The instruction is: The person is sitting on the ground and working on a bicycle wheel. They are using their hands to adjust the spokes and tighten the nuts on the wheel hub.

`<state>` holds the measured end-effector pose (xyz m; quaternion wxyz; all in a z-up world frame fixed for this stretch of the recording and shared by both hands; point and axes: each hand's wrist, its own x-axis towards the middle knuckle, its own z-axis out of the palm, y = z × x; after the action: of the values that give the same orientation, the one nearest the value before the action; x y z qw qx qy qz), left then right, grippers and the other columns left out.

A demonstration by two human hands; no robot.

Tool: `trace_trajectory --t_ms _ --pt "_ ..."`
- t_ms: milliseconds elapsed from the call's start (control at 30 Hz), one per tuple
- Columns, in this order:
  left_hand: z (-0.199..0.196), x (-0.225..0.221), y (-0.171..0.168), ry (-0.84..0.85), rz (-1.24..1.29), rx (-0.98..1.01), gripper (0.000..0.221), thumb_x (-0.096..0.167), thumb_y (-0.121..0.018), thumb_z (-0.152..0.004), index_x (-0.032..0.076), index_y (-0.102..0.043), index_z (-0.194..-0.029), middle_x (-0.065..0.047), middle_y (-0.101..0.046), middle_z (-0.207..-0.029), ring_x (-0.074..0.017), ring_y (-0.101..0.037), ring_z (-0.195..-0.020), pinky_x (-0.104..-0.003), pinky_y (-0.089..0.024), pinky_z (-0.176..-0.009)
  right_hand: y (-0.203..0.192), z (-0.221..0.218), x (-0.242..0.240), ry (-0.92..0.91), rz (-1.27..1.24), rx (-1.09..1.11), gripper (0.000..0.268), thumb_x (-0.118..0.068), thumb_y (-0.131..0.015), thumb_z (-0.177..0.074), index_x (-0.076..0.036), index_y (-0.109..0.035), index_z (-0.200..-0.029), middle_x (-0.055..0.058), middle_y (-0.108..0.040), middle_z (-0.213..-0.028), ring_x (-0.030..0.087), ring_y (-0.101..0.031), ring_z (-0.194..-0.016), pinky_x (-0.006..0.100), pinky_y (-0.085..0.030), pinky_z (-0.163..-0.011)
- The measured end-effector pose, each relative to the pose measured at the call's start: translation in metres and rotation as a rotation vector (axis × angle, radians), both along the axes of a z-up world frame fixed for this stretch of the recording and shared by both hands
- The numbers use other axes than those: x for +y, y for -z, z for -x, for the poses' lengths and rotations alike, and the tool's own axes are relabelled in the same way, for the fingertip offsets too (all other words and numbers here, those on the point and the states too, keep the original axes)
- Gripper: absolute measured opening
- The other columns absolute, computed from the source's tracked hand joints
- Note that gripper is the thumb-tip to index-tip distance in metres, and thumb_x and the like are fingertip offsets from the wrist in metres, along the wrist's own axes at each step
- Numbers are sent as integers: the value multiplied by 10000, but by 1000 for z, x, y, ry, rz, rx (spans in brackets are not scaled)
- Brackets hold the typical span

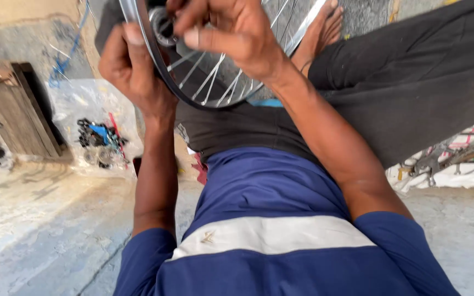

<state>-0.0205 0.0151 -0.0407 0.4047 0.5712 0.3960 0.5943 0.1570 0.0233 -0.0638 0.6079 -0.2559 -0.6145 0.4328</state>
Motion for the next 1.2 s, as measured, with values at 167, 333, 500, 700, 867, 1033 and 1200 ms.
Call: trace_trajectory --t_ms 167,333,500,700,867,1033,1200 --pt "-21 -3 -27 43 -19 -16 369 293 -645 -1128 2 -547 -923 -38 -583 -760 -68 -457 -613 -242 -307 -570 23 17 -2 223 59 -159 146 19 -755 -985 -33 -619 -991 57 -577 -848 144 -564 -752 319 -457 -713" --pt "-8 -4 -8 121 60 -127 309 284 -672 -1128 -4 -605 -1038 -43 -630 -906 -86 -502 -733 -245 -384 -681 -7 -4 -15 -71 119 235 202 25 -721 -972 -17 -619 -1142 59 -633 -1058 164 -595 -937 305 -489 -820" --pt "-5 -1 -5 93 69 -153 292 264 -679 -1135 0 -626 -1023 -14 -600 -889 -85 -519 -782 -250 -422 -739 -3 7 -7 131 136 -5 162 -5 -746 -976 -18 -616 -1072 36 -616 -948 126 -595 -835 284 -481 -742" --pt "-9 -12 -18 114 150 -197 275 284 -681 -1093 16 -636 -1049 -17 -624 -913 -100 -562 -818 -267 -455 -779 -19 8 -13 -51 169 170 122 -21 -671 -959 -3 -604 -1058 67 -631 -1001 130 -653 -941 317 -520 -827" --pt "-15 -7 -16 64 76 -127 325 312 -685 -1093 -6 -660 -1154 -36 -656 -993 -94 -584 -860 -243 -469 -816 -6 25 -3 273 83 -139 155 -31 -687 -905 -24 -565 -999 38 -632 -901 137 -676 -883 292 -505 -723" --pt "-8 -9 -8 43 128 -191 302 293 -718 -1085 0 -656 -1118 -45 -654 -887 -116 -596 -783 -263 -488 -751 10 22 -5 235 78 -57 149 18 -703 -917 -34 -582 -986 55 -603 -900 153 -638 -797 277 -485 -650" --pt "-12 -3 -7 16 110 -163 308 295 -716 -1094 -7 -657 -1073 -38 -649 -901 -102 -583 -791 -253 -468 -749 -11 20 2 270 57 -161 171 46 -706 -861 -8 -583 -966 60 -573 -805 156 -581 -700 313 -436 -634"
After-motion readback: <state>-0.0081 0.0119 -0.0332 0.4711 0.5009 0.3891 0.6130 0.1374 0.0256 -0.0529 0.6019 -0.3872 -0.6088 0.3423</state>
